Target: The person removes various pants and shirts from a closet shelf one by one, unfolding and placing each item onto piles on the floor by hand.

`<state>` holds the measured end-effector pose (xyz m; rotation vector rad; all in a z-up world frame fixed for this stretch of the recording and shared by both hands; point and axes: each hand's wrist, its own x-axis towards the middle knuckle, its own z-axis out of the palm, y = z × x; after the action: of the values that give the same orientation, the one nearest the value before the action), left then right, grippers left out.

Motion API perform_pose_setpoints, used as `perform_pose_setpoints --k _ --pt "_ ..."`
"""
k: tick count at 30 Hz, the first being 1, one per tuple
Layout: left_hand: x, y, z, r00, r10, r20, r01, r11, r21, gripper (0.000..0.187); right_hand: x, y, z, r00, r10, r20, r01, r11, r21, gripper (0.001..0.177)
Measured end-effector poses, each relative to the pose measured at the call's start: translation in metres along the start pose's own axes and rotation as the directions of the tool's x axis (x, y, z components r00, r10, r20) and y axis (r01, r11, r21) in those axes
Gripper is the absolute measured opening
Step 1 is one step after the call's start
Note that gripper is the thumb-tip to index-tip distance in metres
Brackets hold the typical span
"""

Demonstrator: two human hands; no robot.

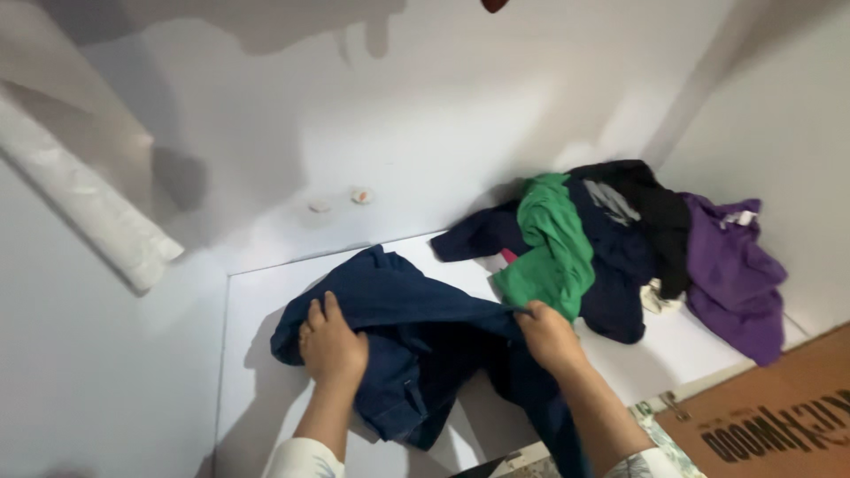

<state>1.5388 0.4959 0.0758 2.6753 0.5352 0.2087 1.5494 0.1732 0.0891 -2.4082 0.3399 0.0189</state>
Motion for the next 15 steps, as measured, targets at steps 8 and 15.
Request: perform_pose_setpoints --k 8,15 --pt "0.009 0.004 0.000 0.989 0.081 -0.122 -0.051 0.972 0.229 0.062 0.027 0.094 -0.053 0.976 0.016 -0.218 -0.047 0.989 -0.142 0.037" --pt "0.031 0.032 0.023 0.966 0.255 0.026 -0.250 0.959 -0.131 0.036 -0.014 0.061 -0.083 0.809 0.392 -0.438 -0.217 0.892 0.398 0.025"
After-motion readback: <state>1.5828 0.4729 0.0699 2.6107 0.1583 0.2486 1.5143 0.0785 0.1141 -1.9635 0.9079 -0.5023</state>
